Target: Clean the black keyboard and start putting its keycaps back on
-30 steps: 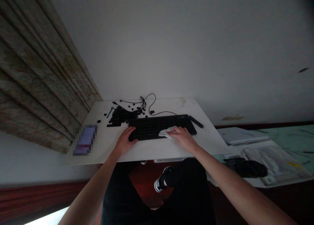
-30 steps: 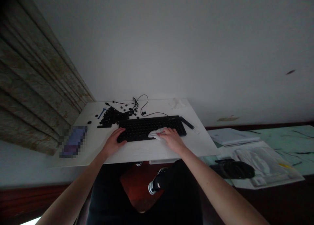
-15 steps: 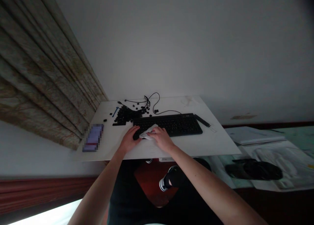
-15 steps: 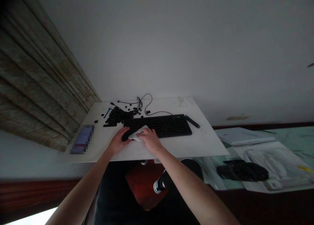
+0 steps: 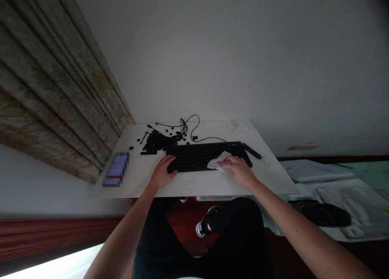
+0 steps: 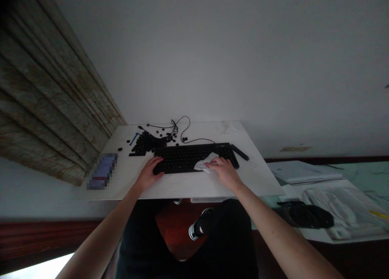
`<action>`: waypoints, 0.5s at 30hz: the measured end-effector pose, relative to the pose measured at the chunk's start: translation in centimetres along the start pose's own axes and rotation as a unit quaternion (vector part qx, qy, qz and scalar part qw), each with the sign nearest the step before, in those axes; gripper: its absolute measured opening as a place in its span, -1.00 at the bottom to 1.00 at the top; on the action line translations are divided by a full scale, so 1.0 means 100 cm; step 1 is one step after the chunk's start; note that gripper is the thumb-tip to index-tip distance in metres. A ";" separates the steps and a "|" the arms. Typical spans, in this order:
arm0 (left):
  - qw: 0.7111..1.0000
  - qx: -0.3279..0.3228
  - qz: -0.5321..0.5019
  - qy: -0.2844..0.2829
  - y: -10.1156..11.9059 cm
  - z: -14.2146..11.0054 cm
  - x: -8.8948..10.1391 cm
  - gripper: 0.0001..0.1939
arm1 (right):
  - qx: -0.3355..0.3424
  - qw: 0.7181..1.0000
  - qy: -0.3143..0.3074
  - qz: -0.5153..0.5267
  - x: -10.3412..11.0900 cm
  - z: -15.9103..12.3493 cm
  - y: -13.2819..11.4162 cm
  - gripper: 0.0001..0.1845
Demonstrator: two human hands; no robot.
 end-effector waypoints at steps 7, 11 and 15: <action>1.000 -0.003 -0.006 -0.010 0.000 0.000 0.003 -0.41 | 0.002 1.000 0.013 0.014 -0.023 0.024 -0.079 -0.34; 1.000 0.002 -0.021 -0.017 -0.002 -0.001 0.004 -0.41 | 0.006 1.000 0.005 -0.027 -0.020 0.017 -0.066 -0.37; 1.000 0.000 -0.024 -0.013 -0.001 -0.001 0.003 -0.41 | -0.006 0.998 0.005 -0.064 -0.002 -0.005 -0.009 -0.38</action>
Point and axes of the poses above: each hand's wrist, its own z-axis towards the middle knuckle, its own x-axis out of the back of the hand, y = z × x, the point moved 9 cm from there along z, towards the middle knuckle, and after that the axes turned 3 degrees about -x, right-handed, at the moved point
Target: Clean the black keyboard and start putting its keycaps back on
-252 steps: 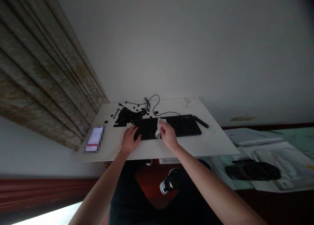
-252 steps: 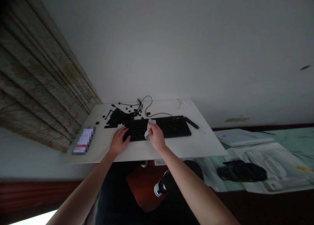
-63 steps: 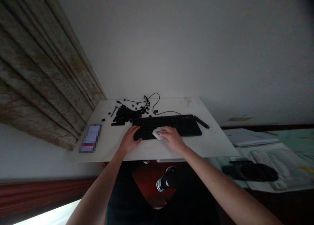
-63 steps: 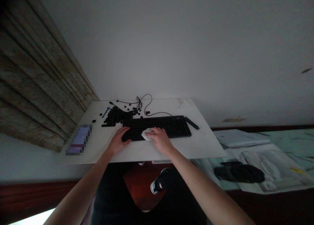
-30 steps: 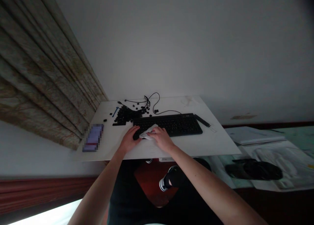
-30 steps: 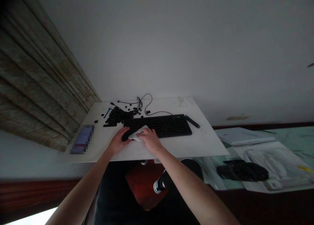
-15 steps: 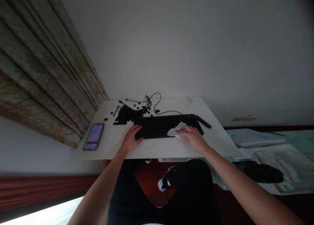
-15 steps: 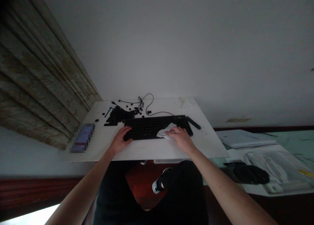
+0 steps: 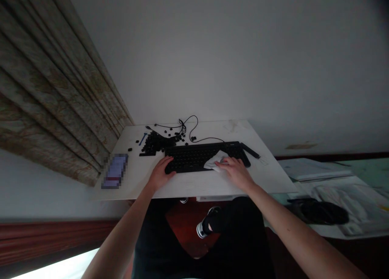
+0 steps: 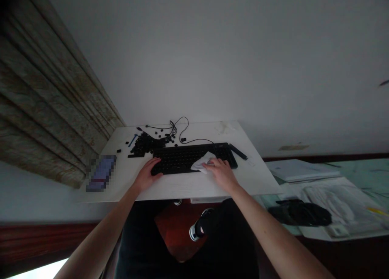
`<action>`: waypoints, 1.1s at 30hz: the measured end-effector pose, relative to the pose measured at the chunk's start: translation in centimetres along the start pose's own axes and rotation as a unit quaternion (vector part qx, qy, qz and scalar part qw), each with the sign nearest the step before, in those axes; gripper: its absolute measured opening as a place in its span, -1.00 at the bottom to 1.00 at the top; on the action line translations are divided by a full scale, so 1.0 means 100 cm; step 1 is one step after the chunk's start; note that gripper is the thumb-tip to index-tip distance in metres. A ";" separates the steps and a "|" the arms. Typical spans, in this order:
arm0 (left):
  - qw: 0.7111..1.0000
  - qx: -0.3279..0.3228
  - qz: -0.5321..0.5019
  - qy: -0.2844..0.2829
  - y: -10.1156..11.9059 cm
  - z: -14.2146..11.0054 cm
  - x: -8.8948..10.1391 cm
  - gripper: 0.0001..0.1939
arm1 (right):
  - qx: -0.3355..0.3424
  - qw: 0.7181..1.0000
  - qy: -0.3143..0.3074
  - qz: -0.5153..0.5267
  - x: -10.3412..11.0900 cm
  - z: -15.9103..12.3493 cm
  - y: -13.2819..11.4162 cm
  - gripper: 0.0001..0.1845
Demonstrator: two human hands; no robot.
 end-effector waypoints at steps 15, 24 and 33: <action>1.000 -0.005 0.017 0.005 0.002 -0.001 0.001 -0.42 | -0.051 0.999 0.012 0.009 -0.009 -0.010 0.012 -0.33; 0.999 -0.009 0.029 0.018 0.007 0.000 -0.001 -0.44 | -0.106 0.993 0.041 0.010 0.002 -0.030 0.064 -0.38; 1.000 -0.009 0.014 0.003 0.006 -0.001 0.001 -0.45 | -0.094 0.995 0.045 -0.006 -0.008 -0.032 0.044 -0.33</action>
Point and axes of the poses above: each hand's wrist, its own z-axis towards the middle knuckle, its own x-axis out of the back of the hand, y = z × x, the point moved 9 cm from there along z, towards the middle knuckle, and after that the axes turned 3 degrees about -x, right-handed, at the moved point
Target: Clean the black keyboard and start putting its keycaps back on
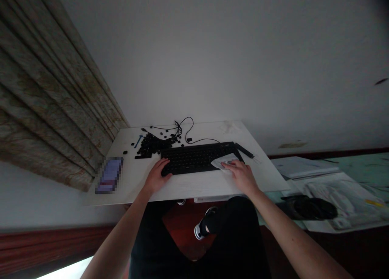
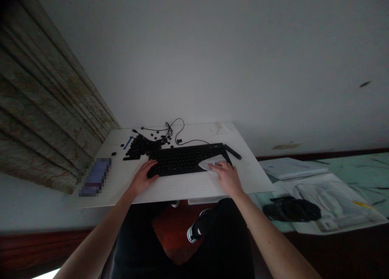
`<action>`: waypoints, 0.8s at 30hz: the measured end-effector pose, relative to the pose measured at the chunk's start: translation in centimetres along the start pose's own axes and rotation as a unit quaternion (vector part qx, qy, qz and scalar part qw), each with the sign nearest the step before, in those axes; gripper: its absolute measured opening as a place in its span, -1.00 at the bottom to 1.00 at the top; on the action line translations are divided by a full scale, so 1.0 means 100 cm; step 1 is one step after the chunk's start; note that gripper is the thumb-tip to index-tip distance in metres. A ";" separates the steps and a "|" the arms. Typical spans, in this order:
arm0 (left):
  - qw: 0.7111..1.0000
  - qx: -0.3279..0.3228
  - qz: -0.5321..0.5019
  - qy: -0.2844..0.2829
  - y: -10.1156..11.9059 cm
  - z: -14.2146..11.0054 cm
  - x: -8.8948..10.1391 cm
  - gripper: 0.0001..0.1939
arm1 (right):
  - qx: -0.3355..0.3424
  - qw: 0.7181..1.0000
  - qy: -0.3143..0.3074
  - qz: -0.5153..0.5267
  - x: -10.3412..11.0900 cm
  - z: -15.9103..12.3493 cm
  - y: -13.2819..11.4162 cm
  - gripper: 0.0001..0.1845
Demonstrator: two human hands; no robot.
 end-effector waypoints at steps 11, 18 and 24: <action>1.000 0.004 0.013 0.004 -0.002 0.001 -0.001 -0.43 | 0.004 0.999 -0.025 0.033 0.003 0.016 -0.040 -0.29; 1.000 -0.005 0.011 -0.002 -0.004 0.000 -0.001 -0.46 | 0.055 0.994 -0.088 0.045 -0.010 0.032 -0.124 -0.36; 1.000 -0.007 0.026 -0.002 -0.003 0.000 -0.002 -0.45 | 0.001 0.998 -0.057 0.006 0.004 0.015 -0.035 -0.37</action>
Point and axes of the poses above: each hand's wrist, its own z-axis towards the middle knuckle, its own x-axis out of the back of the hand, y = z × x, the point moved 9 cm from there along z, towards the middle knuckle, and after that the axes turned 3 degrees about -x, right-handed, at the moved point
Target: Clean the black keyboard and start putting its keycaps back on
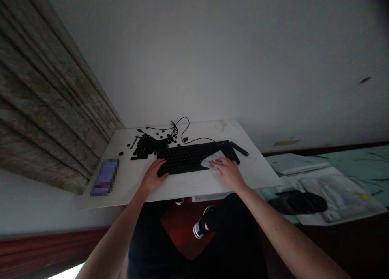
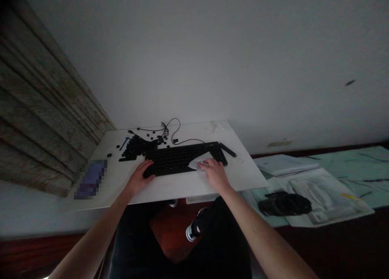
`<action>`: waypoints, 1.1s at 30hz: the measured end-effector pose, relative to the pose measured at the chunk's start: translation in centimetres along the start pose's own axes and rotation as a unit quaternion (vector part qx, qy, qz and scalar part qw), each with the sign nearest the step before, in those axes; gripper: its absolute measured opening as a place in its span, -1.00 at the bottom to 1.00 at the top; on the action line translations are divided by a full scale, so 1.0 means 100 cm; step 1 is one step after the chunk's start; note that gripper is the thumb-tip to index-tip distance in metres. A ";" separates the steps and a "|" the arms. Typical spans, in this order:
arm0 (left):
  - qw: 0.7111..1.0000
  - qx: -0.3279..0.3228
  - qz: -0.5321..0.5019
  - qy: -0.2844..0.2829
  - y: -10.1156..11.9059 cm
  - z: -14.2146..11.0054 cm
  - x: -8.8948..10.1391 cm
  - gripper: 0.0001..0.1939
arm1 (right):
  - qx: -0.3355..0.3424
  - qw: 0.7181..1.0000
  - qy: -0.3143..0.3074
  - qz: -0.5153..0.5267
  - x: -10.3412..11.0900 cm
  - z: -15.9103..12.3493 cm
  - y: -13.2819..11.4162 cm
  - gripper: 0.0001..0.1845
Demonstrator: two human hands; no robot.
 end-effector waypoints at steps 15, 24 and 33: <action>0.987 -0.106 0.121 0.008 0.105 0.030 -0.071 -0.59 | 0.002 1.000 0.013 0.021 -0.001 0.016 -0.014 -0.36; 0.988 -0.100 0.120 0.015 0.103 0.029 -0.082 -0.62 | -0.069 0.997 0.025 -0.020 0.010 0.000 0.056 -0.42; 0.990 -0.097 0.101 0.008 0.101 0.029 -0.083 -0.60 | -0.054 0.998 -0.011 0.004 -0.003 0.006 0.007 -0.41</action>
Point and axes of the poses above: each hand's wrist, its own z-axis towards the middle knuckle, its own x-axis out of the back of the hand, y = z × x, the point moved 9 cm from there along z, towards the middle knuckle, and after that the axes turned 3 degrees about -x, right-handed, at the moved point
